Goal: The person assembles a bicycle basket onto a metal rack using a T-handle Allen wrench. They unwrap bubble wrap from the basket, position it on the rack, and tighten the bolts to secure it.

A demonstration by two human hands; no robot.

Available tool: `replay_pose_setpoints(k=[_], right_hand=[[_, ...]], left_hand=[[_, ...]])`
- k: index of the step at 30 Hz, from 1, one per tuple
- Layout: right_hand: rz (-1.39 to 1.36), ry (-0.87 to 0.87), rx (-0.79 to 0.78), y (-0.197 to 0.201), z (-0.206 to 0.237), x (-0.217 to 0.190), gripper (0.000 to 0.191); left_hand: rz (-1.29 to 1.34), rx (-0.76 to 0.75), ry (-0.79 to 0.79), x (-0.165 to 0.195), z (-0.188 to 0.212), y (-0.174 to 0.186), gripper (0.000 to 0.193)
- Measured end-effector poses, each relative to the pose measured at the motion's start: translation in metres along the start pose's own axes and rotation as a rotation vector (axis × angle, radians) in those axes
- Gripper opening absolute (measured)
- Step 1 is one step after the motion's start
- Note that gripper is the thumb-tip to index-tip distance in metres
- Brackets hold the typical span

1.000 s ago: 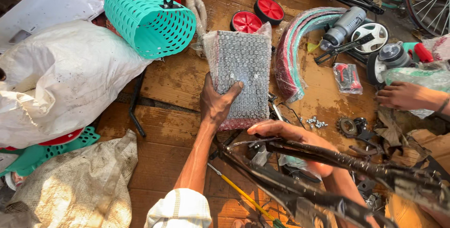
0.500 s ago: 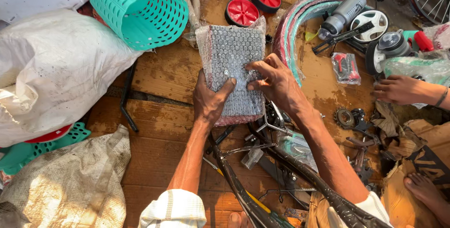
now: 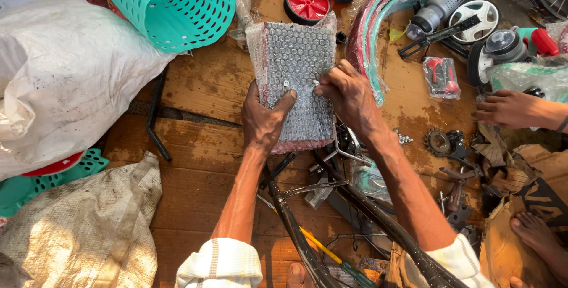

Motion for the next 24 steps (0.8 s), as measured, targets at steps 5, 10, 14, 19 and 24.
replay_pose_setpoints(k=[5, 10, 14, 19, 24], right_hand=[[-0.088, -0.03, 0.041, -0.005, 0.01, -0.014, 0.008], [0.088, 0.206, -0.024, 0.008, 0.017, -0.027, 0.014], [0.128, -0.142, -0.07, 0.0, 0.022, -0.026, 0.019], [0.15, -0.257, 0.072, -0.013, 0.0, -0.018, 0.025], [0.158, -0.019, 0.055, -0.01, -0.014, -0.022, 0.012]], left_hand=[[-0.008, -0.015, -0.004, -0.012, -0.009, -0.003, 0.116], [-0.095, 0.009, 0.02, -0.023, -0.017, -0.005, 0.119], [-0.131, 0.01, 0.039, -0.025, -0.017, -0.006, 0.116], [-0.017, -0.043, -0.043, -0.02, -0.014, -0.004, 0.104], [-0.144, 0.095, -0.048, -0.011, -0.012, -0.001, 0.1]])
Point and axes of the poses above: each hand's wrist, its own z-axis away from the middle knuckle, its own y-axis out of the back of the hand, x = y × z, the point moved 3 cm from there along -z, towards the middle knuckle, and after that the axes turned 15 degrees about y, right-handed, at the moved point
